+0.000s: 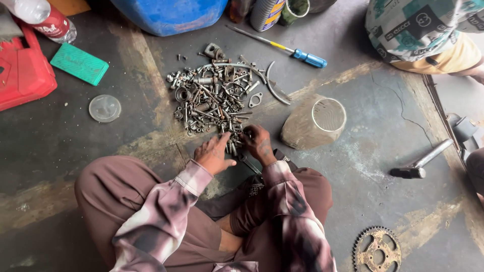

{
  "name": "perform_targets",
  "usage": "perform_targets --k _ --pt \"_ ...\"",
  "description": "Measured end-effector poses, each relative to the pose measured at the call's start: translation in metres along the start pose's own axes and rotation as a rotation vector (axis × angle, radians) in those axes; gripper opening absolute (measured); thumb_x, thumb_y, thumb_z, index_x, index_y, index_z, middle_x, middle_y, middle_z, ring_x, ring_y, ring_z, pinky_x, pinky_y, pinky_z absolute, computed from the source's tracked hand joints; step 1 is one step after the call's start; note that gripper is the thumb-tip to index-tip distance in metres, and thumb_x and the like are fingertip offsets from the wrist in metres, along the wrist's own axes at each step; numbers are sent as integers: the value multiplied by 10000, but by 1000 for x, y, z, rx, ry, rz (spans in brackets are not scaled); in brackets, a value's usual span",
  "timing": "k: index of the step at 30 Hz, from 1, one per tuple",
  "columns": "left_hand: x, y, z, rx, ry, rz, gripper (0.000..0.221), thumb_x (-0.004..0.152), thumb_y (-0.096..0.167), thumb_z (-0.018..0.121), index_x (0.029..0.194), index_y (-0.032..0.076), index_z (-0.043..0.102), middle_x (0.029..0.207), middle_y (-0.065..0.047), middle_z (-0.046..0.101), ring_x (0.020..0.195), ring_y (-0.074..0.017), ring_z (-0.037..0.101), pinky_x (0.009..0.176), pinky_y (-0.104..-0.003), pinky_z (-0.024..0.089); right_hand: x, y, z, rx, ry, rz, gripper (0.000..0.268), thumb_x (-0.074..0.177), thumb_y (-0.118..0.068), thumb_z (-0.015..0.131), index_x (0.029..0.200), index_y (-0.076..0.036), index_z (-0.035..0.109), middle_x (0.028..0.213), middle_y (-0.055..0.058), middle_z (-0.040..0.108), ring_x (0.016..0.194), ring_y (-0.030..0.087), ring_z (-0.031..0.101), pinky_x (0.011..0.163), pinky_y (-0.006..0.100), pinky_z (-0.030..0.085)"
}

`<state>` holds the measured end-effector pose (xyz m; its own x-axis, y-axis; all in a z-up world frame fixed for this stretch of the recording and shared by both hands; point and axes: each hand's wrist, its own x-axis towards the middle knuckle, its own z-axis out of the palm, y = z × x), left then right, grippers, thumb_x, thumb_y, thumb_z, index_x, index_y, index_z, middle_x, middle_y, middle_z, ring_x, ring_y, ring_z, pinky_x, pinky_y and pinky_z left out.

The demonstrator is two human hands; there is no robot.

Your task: The person is sorting through a pile of nuts, bolts, and washers, picking up individual items to inspect them and putting some into a clear plastic container.

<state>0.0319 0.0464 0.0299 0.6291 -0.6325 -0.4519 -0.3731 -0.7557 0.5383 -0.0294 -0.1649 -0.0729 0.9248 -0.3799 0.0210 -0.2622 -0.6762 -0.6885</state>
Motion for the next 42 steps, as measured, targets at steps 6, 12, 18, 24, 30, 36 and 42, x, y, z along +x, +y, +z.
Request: perform_targets --k 6,12,18,24,30,36,42 --pt "15 -22 16 0 111 -24 959 740 422 889 1502 260 330 1459 -175 457 1320 -436 469 1024 -572 413 1 2 -13 24 -39 208 298 875 -266 795 1090 -61 772 1030 160 799 914 245 783 831 361 608" --pt "5 -9 14 87 35 -5 972 770 463 851 1550 263 305 1372 -158 520 1268 -414 527 1023 -562 432 -6 -36 -15 32 2 -14 595 876 -291 809 1372 -34 603 1072 214 675 907 348 688 783 430 556" --pt "13 -13 35 213 -27 30 874 775 484 859 1446 181 388 1346 -199 515 1260 -406 527 1007 -577 415 -4 -14 -8 -47 -89 -42 523 795 -228 853 1274 -76 708 1090 193 662 983 373 671 839 446 556" --pt "7 -6 24 128 4 58 812 812 434 833 1454 175 407 1343 -182 529 1246 -398 542 1014 -568 419 -3 -20 -14 -10 -83 48 336 799 -130 808 1118 -59 730 1083 152 713 997 333 710 870 420 581" --pt "9 9 20 -157 161 46 674 860 348 775 1448 165 500 1168 -184 675 1034 -367 685 875 -484 547 -6 -47 -41 629 -90 380 177 924 -31 737 1069 -56 638 885 82 685 768 160 645 653 326 549" --pt "64 -2 95 -866 370 46 441 1028 315 629 1363 36 567 1153 -204 708 1050 -313 712 857 -413 568 -26 -58 -41 674 -210 197 161 985 -38 716 1121 37 675 924 106 735 789 134 693 691 274 582" --pt "54 3 53 -1121 263 -193 254 1011 219 607 1134 20 705 952 -152 740 790 -204 663 680 -342 549 -19 -82 -45 721 -238 118 389 890 -18 740 1260 24 629 1052 89 744 945 137 717 817 293 625"
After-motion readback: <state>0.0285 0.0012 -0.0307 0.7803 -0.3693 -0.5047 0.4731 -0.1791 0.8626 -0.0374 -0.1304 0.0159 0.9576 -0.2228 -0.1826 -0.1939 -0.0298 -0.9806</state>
